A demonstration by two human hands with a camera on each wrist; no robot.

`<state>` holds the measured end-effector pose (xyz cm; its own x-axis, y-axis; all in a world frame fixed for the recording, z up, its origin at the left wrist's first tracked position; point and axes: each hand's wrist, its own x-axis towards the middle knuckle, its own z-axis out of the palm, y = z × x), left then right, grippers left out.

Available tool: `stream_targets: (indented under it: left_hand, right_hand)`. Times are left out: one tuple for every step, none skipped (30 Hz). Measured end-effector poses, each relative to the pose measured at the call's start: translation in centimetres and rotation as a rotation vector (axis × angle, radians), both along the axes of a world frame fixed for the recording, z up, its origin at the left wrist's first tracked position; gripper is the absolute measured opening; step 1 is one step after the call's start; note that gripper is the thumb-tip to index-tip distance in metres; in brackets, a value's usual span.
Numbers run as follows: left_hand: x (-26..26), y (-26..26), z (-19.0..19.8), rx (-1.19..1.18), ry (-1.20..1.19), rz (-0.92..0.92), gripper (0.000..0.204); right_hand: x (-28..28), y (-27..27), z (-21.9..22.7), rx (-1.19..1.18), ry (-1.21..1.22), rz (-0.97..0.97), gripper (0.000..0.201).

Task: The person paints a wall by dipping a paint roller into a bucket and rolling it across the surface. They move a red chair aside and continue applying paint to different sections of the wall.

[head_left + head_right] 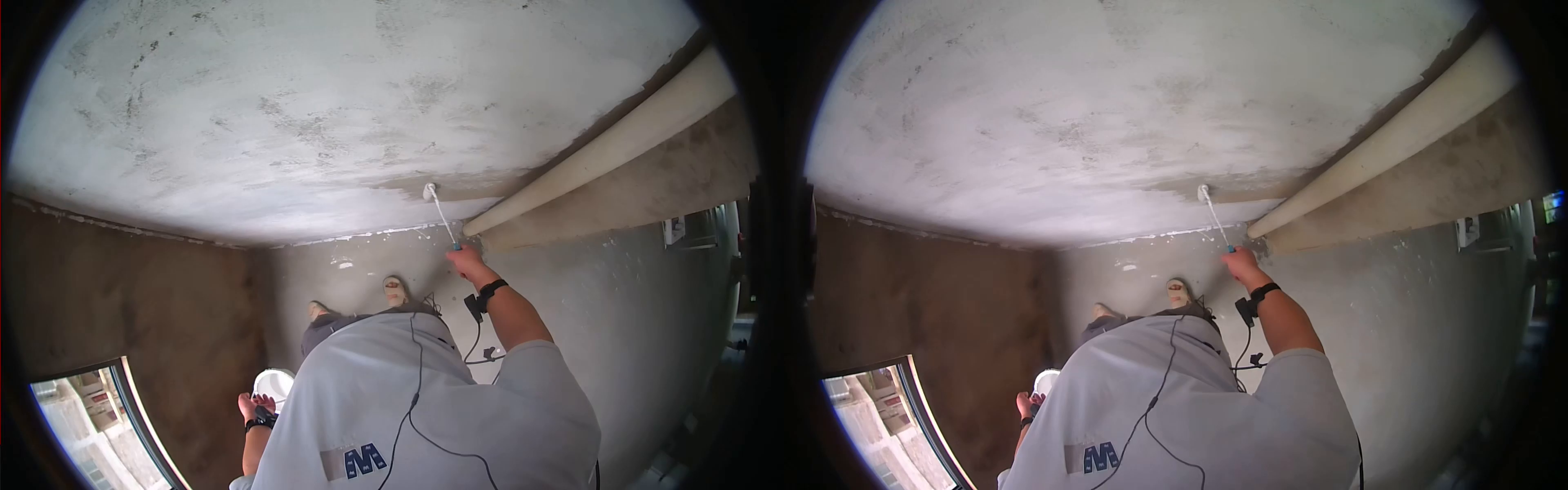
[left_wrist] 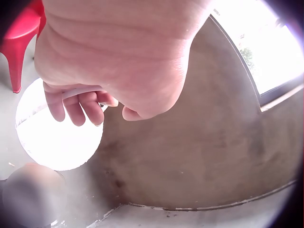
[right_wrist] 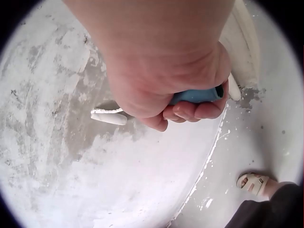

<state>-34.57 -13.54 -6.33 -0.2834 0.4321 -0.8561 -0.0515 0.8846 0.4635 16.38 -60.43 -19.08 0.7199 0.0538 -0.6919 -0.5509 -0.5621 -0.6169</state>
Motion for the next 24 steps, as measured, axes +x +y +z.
stream_targets:
  left_hand:
    - [-0.2, -0.2, -0.8, -0.007, 0.001, -0.006, 0.019]
    - [-0.2, -0.3, -1.5, -0.038, 0.021, 0.058, 0.02]
    - [0.3, -0.6, -1.9, -0.068, 0.041, 0.12, 0.021]
    - [0.6, -0.9, -2.2, -0.072, 0.039, 0.115, 0.021]
    - [0.8, -1.3, -2.5, -0.047, 0.034, 0.113, 0.023]
    - [1.1, -1.7, -2.5, -0.02, 0.03, 0.114, 0.024]
    - [1.3, -1.9, -2.5, -0.019, 0.029, 0.111, 0.024]
    - [1.5, -2.1, -2.4, -0.012, 0.003, 0.084, 0.024]
    - [1.8, -2.2, -2.2, -0.005, -0.023, 0.057, 0.024]
    - [2.0, -2.4, -2.2, -0.003, -0.025, 0.055, 0.024]
    - [2.4, -2.5, -2.2, -0.006, -0.008, 0.064, 0.024]
    - [2.7, -2.5, -2.2, -0.009, 0.009, 0.071, 0.025]
    - [2.3, -2.3, -2.9, -0.006, 0.004, 0.067, 0.025]
    - [1.7, -2.1, -3.5, -0.019, -0.016, 0.043, 0.023]
    - [2.0, -2.2, -3.4, -0.033, -0.035, 0.02, 0.026]
    - [2.2, -2.3, -3.2, -0.031, -0.038, 0.018, 0.026]
    - [2.3, -2.5, -3.0, 0.028, -0.059, -0.002, 0.025]
    - [3.2, -3.1, -1.9, 0.086, -0.079, -0.022, 0.025]
    - [4.3, -3.6, -0.9, 0.089, -0.082, -0.022, 0.025]
    - [5.6, -3.8, 0.3, 0.063, -0.029, 0.036, 0.02]
    - [6.4, -3.9, 1.2, 0.039, 0.024, 0.094, 0.024]
    - [6.8, -3.9, 1.7, 0.046, 0.018, 0.095, 0.024]
    - [7.0, -4.0, 2.1, 0.046, 0.013, 0.057, 0.024]
    - [6.8, -3.9, 2.3, 0.043, 0.013, 0.018, 0.025]
  right_hand:
    - [0.3, -1.7, -0.4, 0.014, 0.005, -0.063, 0.02]
    - [0.7, -3.1, -0.3, 0.009, 0.003, -0.068, 0.02]
    - [1.0, -4.2, -0.1, 0.008, 0.008, -0.096, 0.019]
    - [1.3, -5.3, 0.1, 0.007, 0.012, -0.123, 0.017]
    - [1.5, -6.2, 0.0, 0.004, 0.01, -0.127, 0.017]
    - [1.7, -6.7, -0.1, -0.01, 0.008, -0.137, 0.017]
    - [1.8, -7.1, -0.2, -0.022, 0.006, -0.146, 0.017]
    - [1.7, -7.4, -0.1, -0.021, 0.007, -0.148, 0.017]
    - [1.5, -7.3, 0.9, -0.004, 0.006, -0.173, 0.014]
    - [1.5, -7.3, 1.5, 0.014, 0.003, -0.198, 0.013]
    - [1.6, -7.6, 1.0, 0.017, -0.001, -0.201, 0.013]
    - [1.6, -8.2, 0.0, 0.044, 0.0, -0.264, 0.013]
    - [1.8, -8.7, -0.6, 0.071, 0.001, -0.327, 0.014]
    - [2.2, -9.2, -1.2, 0.075, -0.003, -0.33, 0.014]
    - [2.7, -9.7, -1.4, 0.17, -0.003, -0.467, 0.015]
    - [3.2, -10.4, -1.6, 0.264, -0.002, -0.603, 0.017]
    - [3.9, -11.1, -1.8, 0.266, -0.004, -0.603, 0.017]
    - [4.7, -11.6, -1.7, 0.235, 0.001, -0.611, 0.018]
    - [5.2, -11.8, -1.7, 0.207, 0.003, -0.618, 0.019]
    - [5.3, -11.7, -1.8, 0.213, 0.001, -0.618, 0.019]
    - [5.1, -11.3, -1.7, 0.23, -0.002, -0.643, 0.019]
    - [5.2, -10.8, -1.7, 0.247, -0.006, -0.666, 0.019]
    - [5.2, -10.2, -1.8, 0.253, -0.005, -0.664, 0.019]
    - [4.9, -9.3, -1.6, 0.3, -0.007, -0.662, 0.015]
